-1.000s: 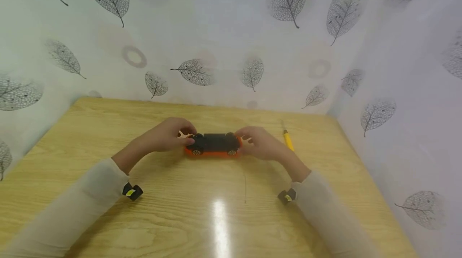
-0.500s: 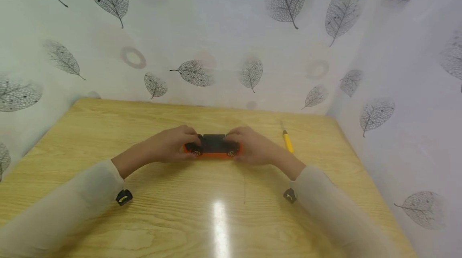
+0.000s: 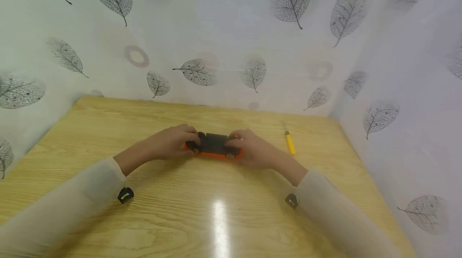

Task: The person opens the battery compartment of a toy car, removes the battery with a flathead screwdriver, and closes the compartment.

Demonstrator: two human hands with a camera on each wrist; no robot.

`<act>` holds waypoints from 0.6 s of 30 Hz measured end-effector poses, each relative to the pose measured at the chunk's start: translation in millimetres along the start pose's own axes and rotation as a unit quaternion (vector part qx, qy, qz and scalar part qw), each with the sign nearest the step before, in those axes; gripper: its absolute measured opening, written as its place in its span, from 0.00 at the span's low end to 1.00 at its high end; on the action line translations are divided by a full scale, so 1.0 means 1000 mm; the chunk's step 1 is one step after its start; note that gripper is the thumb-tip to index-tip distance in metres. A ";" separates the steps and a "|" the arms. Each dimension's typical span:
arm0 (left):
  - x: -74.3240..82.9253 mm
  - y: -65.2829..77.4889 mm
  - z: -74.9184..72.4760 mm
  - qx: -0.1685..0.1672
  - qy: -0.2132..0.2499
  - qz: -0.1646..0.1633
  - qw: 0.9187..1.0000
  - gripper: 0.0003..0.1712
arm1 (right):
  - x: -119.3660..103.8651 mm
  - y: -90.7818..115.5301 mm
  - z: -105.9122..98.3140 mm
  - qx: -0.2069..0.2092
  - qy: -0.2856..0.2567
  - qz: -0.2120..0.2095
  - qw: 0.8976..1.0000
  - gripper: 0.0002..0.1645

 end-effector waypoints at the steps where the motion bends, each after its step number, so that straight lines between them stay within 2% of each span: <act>1: -0.001 -0.001 0.000 0.002 0.002 -0.001 1.000 0.13 | -0.001 0.001 0.000 0.001 0.003 -0.002 1.000 0.34; 6: -0.010 -0.004 0.001 0.013 0.011 0.005 1.000 0.12 | -0.008 0.003 0.003 0.000 0.022 -0.001 1.000 0.34; 12: -0.025 -0.011 0.003 0.028 0.030 0.029 0.999 0.11 | -0.026 0.005 0.008 0.009 0.053 0.004 0.999 0.31; 18: -0.038 -0.018 0.004 0.043 0.042 0.053 0.997 0.09 | -0.040 0.004 0.014 0.023 0.088 -0.019 0.996 0.32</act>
Point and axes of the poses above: each hand's wrist, its own y-axis away from the middle knuckle, its own z-axis out of the palm, x = y × z, the point moved 3 cm from there along -y, towards the middle knuckle, and after that the axes turned 2 degrees about -y, right-handed, at the moved point
